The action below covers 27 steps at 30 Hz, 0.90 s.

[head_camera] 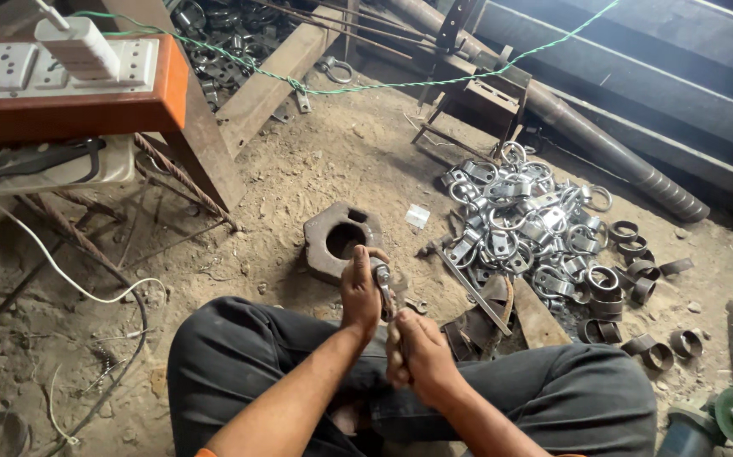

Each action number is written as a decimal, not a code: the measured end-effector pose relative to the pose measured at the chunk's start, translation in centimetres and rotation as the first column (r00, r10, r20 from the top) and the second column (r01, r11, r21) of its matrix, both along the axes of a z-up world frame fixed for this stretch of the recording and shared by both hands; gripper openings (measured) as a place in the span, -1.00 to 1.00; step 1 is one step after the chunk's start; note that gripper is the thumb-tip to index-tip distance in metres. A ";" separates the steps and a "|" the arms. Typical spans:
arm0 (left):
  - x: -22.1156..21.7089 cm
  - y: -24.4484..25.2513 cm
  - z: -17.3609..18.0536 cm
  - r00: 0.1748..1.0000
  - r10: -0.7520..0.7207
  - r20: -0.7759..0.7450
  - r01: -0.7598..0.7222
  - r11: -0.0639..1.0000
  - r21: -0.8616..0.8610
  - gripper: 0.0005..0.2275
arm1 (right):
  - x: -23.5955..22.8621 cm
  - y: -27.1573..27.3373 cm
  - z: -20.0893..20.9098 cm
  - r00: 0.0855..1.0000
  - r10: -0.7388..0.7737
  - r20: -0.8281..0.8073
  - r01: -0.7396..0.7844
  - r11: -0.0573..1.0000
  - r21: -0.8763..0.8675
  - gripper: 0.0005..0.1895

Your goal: The person sits on the floor and assembles metal hardware components, likely shackle assemblies, using a wrench and a hammer. They tighten nuts onto bolts and strike the components to secure them, then place the finished units into a pile.

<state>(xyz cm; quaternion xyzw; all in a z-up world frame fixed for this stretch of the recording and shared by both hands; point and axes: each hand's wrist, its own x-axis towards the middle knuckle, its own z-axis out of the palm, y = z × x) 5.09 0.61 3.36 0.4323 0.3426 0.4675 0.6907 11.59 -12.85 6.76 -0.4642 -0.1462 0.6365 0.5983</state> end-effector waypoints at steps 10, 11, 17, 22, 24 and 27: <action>0.4 -0.5 -1.1 0.985 0.113 -0.134 -0.078 0.967 0.241 -0.57 | -0.3 0.2 -0.7 0.943 -0.034 -0.330 -0.044 0.973 -0.226 -0.55; 0.7 -0.3 -2.4 0.979 0.127 -0.157 -0.080 0.957 0.280 -0.56 | -0.2 0.2 -1.1 0.943 0.013 -0.334 -0.092 0.971 -0.221 -0.57; 0.8 2.6 -13.1 0.806 0.412 -0.426 0.106 0.607 0.788 -0.69 | 2.3 -0.6 -4.5 0.976 0.032 -0.216 -0.121 0.901 -0.416 -0.61; 0.6 5.3 -19.0 0.455 0.202 -0.868 0.192 0.929 0.317 -0.72 | 5.2 -0.2 -6.0 0.249 -0.321 0.914 -0.438 0.804 0.402 -0.30; 1.9 6.9 -18.9 0.332 0.134 -0.934 0.238 0.946 0.221 -0.73 | 5.9 0.9 -5.2 0.472 0.086 0.877 -0.341 0.936 0.092 -0.43; 3.9 8.2 -17.8 0.198 0.057 -0.979 0.281 0.953 0.112 -0.75 | 7.9 -0.1 -1.8 0.585 0.413 0.698 -0.353 0.905 -0.239 -0.49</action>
